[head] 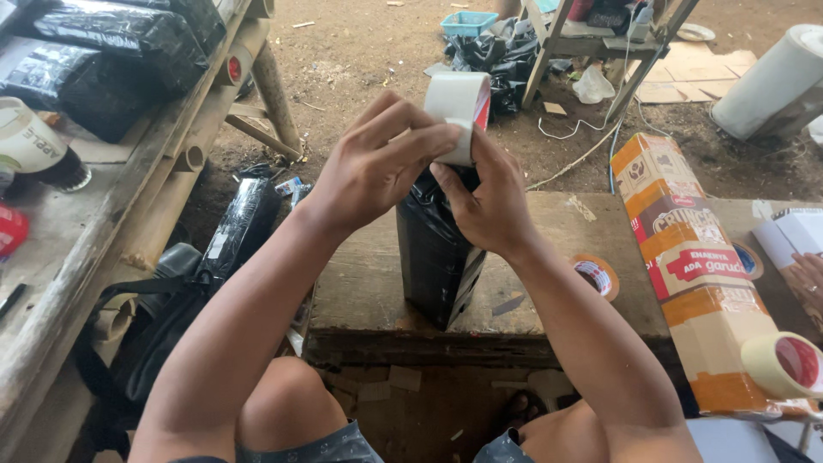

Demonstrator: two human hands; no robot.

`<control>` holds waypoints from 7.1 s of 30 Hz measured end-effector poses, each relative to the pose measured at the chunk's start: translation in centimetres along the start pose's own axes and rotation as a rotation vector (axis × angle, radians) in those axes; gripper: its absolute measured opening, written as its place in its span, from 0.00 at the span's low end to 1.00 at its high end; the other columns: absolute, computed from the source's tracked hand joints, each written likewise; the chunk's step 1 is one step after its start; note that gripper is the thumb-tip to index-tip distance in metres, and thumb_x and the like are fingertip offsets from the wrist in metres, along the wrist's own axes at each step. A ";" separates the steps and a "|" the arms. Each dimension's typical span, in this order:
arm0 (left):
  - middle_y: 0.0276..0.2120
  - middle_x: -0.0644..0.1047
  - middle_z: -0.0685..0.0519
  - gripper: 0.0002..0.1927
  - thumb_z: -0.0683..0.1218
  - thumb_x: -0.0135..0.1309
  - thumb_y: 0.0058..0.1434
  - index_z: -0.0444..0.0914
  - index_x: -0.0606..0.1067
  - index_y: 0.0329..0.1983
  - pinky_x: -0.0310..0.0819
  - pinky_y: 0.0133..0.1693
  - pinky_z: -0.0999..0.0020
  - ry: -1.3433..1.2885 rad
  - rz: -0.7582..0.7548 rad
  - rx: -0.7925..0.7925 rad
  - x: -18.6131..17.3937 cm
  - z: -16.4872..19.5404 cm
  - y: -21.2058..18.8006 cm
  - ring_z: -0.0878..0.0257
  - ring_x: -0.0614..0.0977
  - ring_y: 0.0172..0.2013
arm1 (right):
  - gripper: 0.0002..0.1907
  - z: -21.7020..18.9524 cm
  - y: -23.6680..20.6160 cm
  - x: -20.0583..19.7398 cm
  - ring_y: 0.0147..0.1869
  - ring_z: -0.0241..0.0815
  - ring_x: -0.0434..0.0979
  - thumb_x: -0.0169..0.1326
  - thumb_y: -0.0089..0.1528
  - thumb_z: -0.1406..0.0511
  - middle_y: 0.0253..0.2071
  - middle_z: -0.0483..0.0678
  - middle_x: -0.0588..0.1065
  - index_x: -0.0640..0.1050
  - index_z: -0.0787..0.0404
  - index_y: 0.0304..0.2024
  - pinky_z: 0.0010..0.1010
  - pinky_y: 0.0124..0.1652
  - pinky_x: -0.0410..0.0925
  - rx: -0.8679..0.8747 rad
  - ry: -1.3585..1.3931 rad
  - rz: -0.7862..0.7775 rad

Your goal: The person tapes a black plastic-wrapped package on a wooden workbench using clear packing tape. They repeatedly pull tape, press it onto the package, and tear it off, then fold and seal the top of the package with additional tape.

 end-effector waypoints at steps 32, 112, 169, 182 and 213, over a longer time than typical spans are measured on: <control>0.42 0.79 0.56 0.14 0.37 0.66 0.64 0.41 0.82 0.51 0.82 0.48 0.68 0.008 -0.012 -0.009 0.5 -0.1 -0.4 0.63 0.78 0.45 | 0.19 0.0 0.2 -0.3 0.55 0.52 0.83 0.58 0.66 0.68 0.49 0.56 0.80 0.72 0.66 0.58 0.41 0.54 0.72 0.037 0.037 -0.022; 0.48 0.73 0.43 0.26 0.56 0.49 0.76 0.31 0.61 0.62 0.79 0.44 0.62 -0.080 0.164 -0.458 -0.3 -6.3 0.3 0.57 0.79 0.45 | 0.20 2.7 1.2 -1.2 0.60 0.37 0.74 0.46 0.78 0.55 0.47 0.45 0.73 0.67 0.64 0.60 0.30 0.64 0.66 0.059 0.536 -0.088; 0.27 0.80 0.52 0.17 0.51 0.60 0.67 0.40 0.67 0.50 0.71 0.41 0.50 0.270 0.014 -0.784 5.1 2.2 -3.3 0.53 0.81 0.32 | 0.12 -0.4 2.2 -3.6 0.51 0.46 0.73 0.37 0.71 0.66 0.46 0.52 0.73 0.66 0.64 0.55 0.37 0.57 0.68 -0.057 0.755 0.244; 0.37 0.81 0.49 0.15 0.39 0.56 0.67 0.33 0.66 0.51 0.81 0.39 0.70 -0.310 0.509 -0.686 3.8 0.3 -6.3 0.63 0.86 0.35 | 0.15 4.2 2.6 1.1 0.54 0.43 0.76 0.37 0.71 0.66 0.45 0.51 0.74 0.64 0.65 0.58 0.35 0.61 0.69 0.253 0.837 -0.155; 0.19 0.82 0.51 0.28 0.64 0.56 0.63 0.36 0.83 0.23 0.77 0.25 0.70 -0.244 -0.384 -1.045 -1.6 -10.1 1.0 0.69 0.80 0.18 | 0.24 1.3 2.1 0.1 0.44 0.30 0.67 0.41 0.58 0.69 0.39 0.41 0.72 0.74 0.69 0.54 0.23 0.47 0.63 0.145 0.515 -0.186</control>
Point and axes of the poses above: each hand's wrist, its own y-axis towards the middle knuckle, its own x-axis out of the palm, z = x × y, the point moved 8 cm from there along y, towards the middle knuckle
